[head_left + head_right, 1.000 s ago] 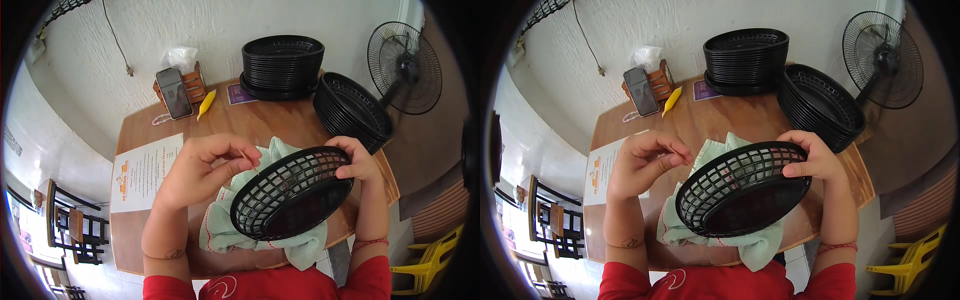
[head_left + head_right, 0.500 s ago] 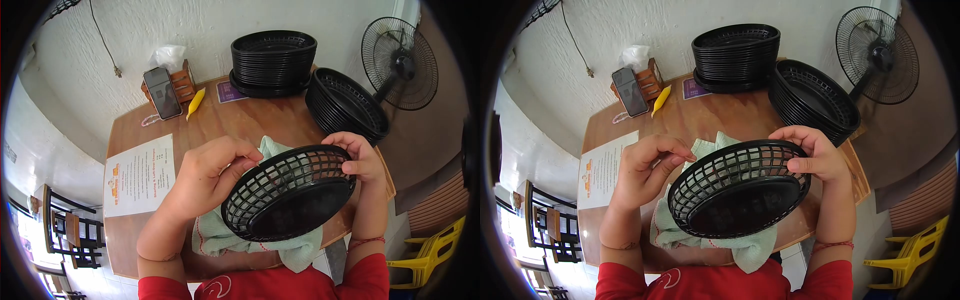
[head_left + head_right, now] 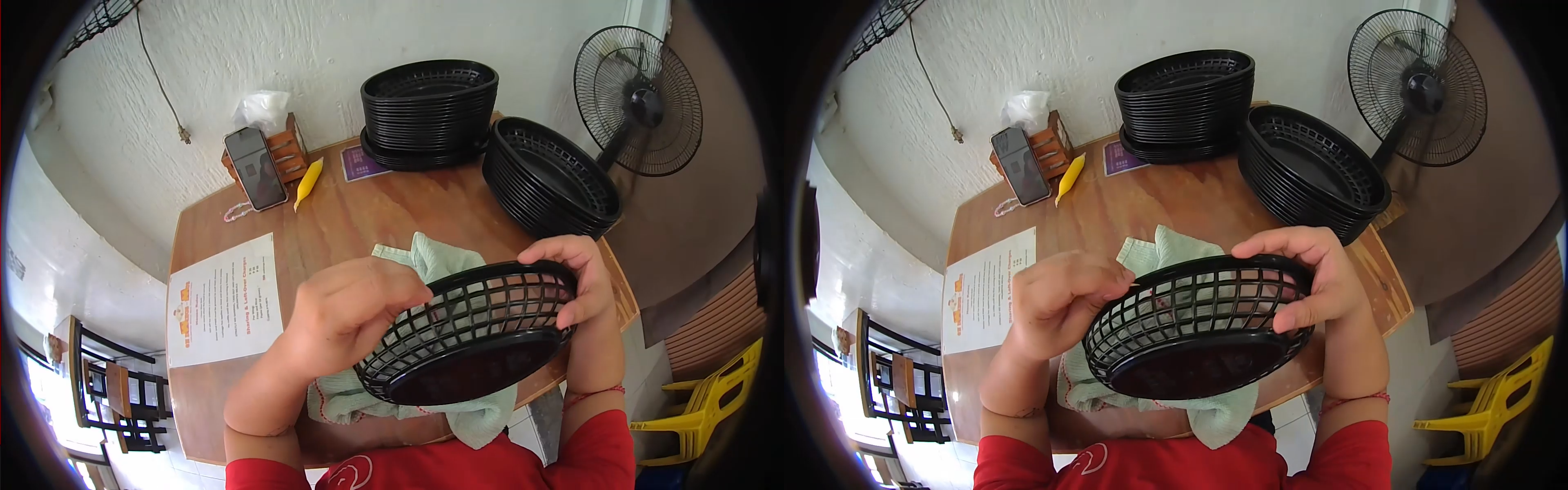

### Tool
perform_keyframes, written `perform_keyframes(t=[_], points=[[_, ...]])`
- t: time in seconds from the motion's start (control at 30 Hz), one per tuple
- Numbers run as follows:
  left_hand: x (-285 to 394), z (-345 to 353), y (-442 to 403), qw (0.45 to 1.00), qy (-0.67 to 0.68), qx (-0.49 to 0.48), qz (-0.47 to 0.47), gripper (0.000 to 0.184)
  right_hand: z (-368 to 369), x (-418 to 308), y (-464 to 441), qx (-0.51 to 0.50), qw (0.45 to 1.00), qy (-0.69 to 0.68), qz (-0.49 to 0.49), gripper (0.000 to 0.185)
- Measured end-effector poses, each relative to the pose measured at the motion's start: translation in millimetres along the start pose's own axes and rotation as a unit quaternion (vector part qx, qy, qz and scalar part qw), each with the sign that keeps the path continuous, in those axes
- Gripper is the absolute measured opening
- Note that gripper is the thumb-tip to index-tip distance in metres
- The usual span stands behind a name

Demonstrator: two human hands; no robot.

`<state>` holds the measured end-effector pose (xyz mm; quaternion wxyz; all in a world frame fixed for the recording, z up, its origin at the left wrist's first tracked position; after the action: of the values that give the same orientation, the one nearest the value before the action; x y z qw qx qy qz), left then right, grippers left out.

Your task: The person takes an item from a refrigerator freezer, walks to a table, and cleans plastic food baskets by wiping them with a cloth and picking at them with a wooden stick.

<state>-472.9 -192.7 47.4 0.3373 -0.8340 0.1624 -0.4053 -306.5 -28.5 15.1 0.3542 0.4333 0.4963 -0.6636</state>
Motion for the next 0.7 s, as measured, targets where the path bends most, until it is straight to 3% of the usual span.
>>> perform_keyframes(t=[0.3, 0.47, 0.7], points=[[7.5, 23.9, -13.7, 0.994, 0.032, -0.002, 0.108, 0.023, 15.9, -4.5, 3.4, -0.043, 0.998, 0.038, -0.009, 0.066], [10.5, 8.7, -12.8, 0.997, -0.042, -0.067, 0.011, 0.02, 16.6, -3.5, 2.1, -0.032, 0.999, 0.019, -0.005, 0.064], [3.5, 16.8, -12.1, 0.998, 0.035, -0.034, 0.051, 0.019, 19.5, -3.6, 1.8, -0.044, 0.999, 0.025, 0.007, 0.064]])
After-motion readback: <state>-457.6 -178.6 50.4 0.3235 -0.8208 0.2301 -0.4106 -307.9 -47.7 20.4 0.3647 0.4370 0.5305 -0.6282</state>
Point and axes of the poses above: each hand's wrist, its own y-axis away from the middle knuckle, its own z-axis out of the palm, x = y × z, the point moved 4 cm from there along -y, towards the middle knuckle, and after that the axes turned 6 degrees about y, right-handed, at the moved point
